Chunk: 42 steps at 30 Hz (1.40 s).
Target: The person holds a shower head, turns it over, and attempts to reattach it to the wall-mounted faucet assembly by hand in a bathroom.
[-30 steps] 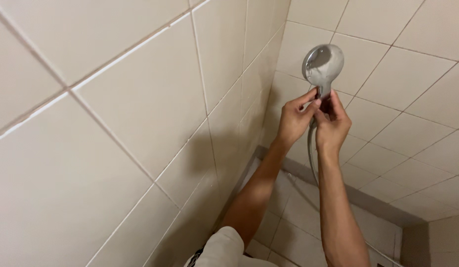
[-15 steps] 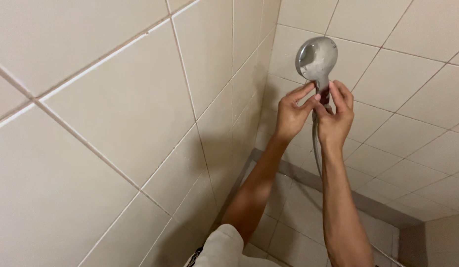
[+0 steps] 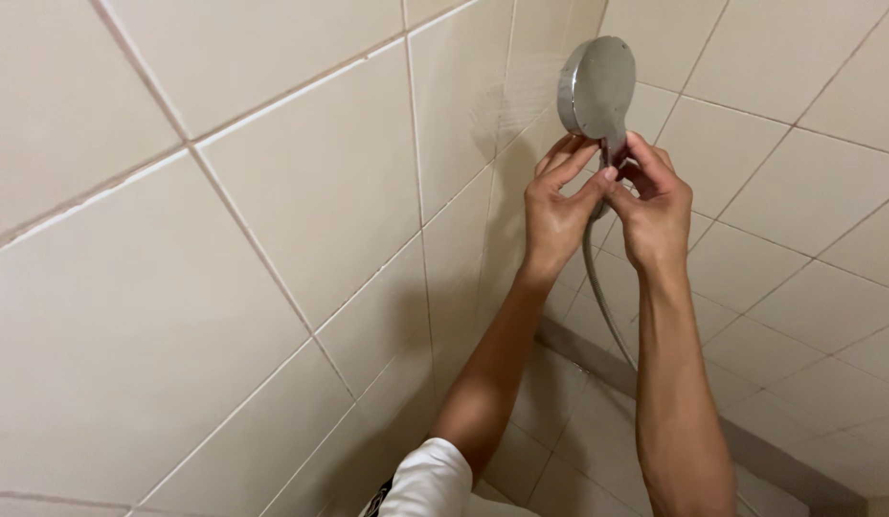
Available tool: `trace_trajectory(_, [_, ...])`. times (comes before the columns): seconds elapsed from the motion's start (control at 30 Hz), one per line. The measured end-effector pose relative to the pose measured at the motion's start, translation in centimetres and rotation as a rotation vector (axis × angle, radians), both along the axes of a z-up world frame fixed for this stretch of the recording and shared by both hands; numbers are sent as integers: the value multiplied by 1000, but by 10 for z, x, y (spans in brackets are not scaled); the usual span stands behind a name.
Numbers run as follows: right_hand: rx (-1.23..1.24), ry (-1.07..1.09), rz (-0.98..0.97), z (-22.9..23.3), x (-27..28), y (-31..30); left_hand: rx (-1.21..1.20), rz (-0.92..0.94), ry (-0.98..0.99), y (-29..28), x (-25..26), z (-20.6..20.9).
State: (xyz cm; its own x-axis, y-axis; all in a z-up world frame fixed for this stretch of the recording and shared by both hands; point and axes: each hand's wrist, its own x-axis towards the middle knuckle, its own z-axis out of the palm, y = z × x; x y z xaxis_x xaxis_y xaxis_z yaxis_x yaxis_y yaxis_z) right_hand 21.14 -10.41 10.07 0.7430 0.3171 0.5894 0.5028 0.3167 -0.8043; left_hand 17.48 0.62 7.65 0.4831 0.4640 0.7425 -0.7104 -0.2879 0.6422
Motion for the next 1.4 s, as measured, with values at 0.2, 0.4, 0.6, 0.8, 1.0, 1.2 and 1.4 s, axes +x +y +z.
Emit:
trace_trajectory(0.2, [-9,74,109,13,-9,9,-49,8,5,7,-12,1])
trace_trajectory(0.4, [41,60,30,12,-6,9,-26,1,19,5,2,3])
trace_trajectory(0.6, [75,-69,-181,29,0,-1,-6,-113,-30,-8,24,22])
trace_trajectory(0.8, [65,-116,-333,31,6,-18,2,-139,7,-29,47,21])
trace_trajectory(1.0, [44,-103,-409,-2,29,-39,-64,-301,-14,-52,73,-6])
trace_trajectory(1.2, [2,-34,-443,-41,48,-61,-144,-360,117,-74,92,-46])
trace_trajectory(1.4, [-18,67,-481,-85,57,-83,-166,-412,261,-92,96,-87])
